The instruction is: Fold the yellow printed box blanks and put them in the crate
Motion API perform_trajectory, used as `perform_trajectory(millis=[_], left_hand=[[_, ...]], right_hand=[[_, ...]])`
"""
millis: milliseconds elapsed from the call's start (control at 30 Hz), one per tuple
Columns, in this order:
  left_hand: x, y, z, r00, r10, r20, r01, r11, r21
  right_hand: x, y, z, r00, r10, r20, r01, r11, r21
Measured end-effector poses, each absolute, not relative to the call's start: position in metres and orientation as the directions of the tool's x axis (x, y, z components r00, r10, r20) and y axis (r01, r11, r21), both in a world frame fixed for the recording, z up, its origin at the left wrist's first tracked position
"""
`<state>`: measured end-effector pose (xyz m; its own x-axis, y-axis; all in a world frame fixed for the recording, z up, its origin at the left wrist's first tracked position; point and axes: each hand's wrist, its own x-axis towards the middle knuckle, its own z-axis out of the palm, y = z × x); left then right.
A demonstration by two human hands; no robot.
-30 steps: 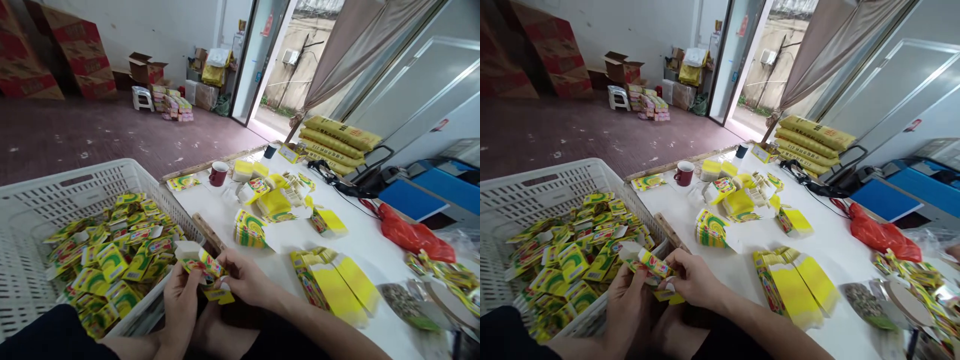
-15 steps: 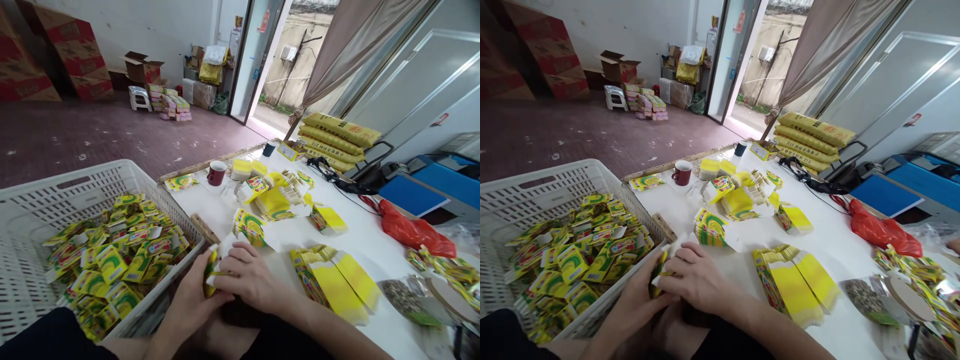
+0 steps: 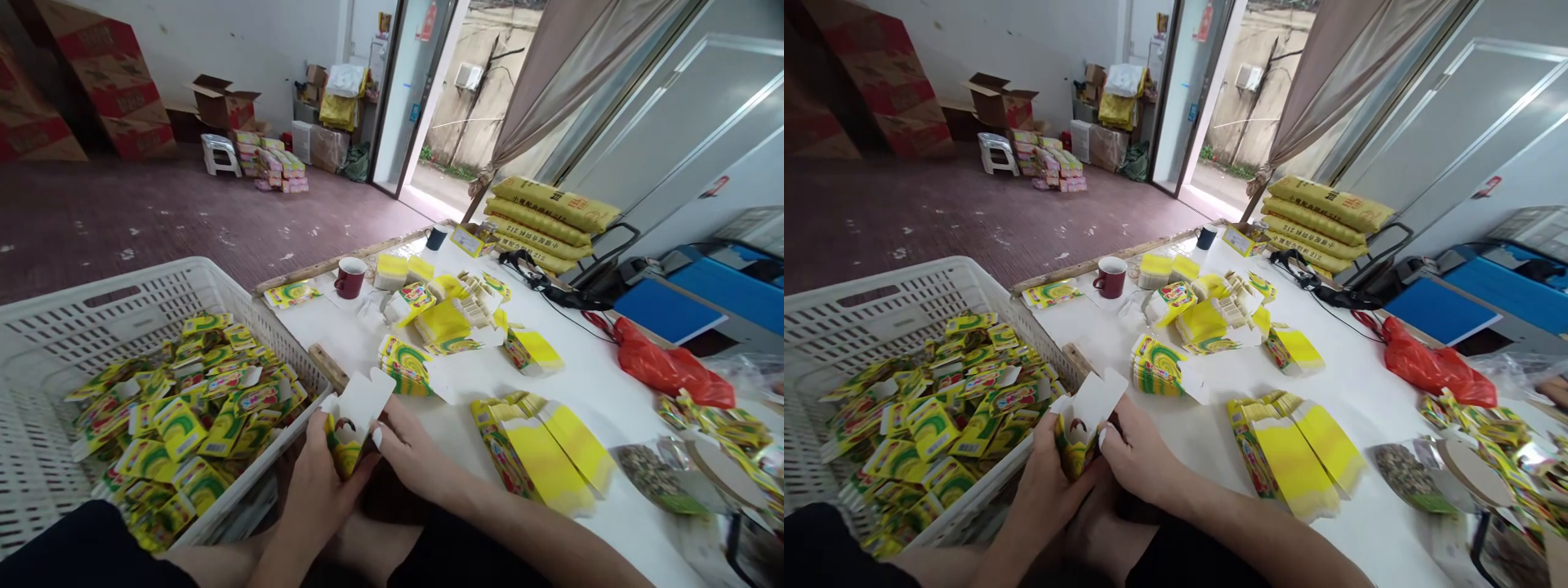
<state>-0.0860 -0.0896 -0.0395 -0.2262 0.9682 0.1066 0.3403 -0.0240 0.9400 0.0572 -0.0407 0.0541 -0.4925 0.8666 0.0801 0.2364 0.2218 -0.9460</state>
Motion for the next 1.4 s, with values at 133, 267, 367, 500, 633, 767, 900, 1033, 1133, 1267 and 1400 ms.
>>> perform_trajectory(millis=[133,267,367,500,633,767,900,1033,1133,1267,1400], left_hand=[[-0.078,-0.094,-0.041,-0.197,0.979,0.047,0.276,0.010,0.961],[-0.076,-0.094,-0.048,-0.290,0.956,0.053,0.265,0.027,0.964],[-0.077,-0.093,-0.054,-0.271,0.952,0.140,0.342,-0.040,0.939],[-0.075,-0.094,-0.055,-0.182,0.924,0.336,0.465,-0.220,0.857],[-0.076,-0.095,-0.044,-0.107,0.901,0.421,0.497,-0.318,0.807],[-0.081,-0.092,-0.043,-0.105,0.944,0.313,0.504,-0.221,0.835],[-0.083,-0.084,-0.054,-0.184,0.931,0.316,0.495,-0.190,0.848],[-0.092,-0.079,-0.052,-0.205,0.931,0.303,0.504,-0.164,0.848],[-0.104,-0.080,-0.042,-0.141,0.956,0.258,0.450,-0.170,0.877],[-0.115,-0.080,-0.035,-0.094,0.986,0.139,0.344,-0.099,0.934],[-0.114,-0.081,-0.033,-0.058,0.995,0.081,0.290,-0.061,0.955]], right_hand=[[0.060,-0.043,0.046,-0.467,0.884,0.012,0.183,0.110,-0.977],[0.062,-0.040,0.040,-0.470,0.882,0.028,0.235,0.155,-0.960],[0.061,-0.036,0.038,-0.498,0.867,-0.032,0.209,0.084,-0.974],[0.061,-0.033,0.032,-0.561,0.798,-0.222,0.104,-0.198,-0.975],[0.066,-0.034,0.030,-0.628,0.759,-0.172,0.107,-0.134,-0.985],[0.068,-0.038,0.037,-0.714,0.700,-0.020,0.260,0.239,-0.936],[0.067,-0.040,0.043,-0.791,0.610,0.056,0.368,0.546,-0.753],[0.073,-0.033,0.040,-0.700,0.690,0.184,0.430,0.614,-0.662],[0.082,-0.026,0.039,-0.718,0.694,0.054,0.577,0.637,-0.512],[0.096,-0.018,0.047,-0.755,0.646,-0.112,0.610,0.630,-0.481],[0.104,-0.016,0.052,-0.782,0.622,-0.036,0.492,0.581,-0.649]])
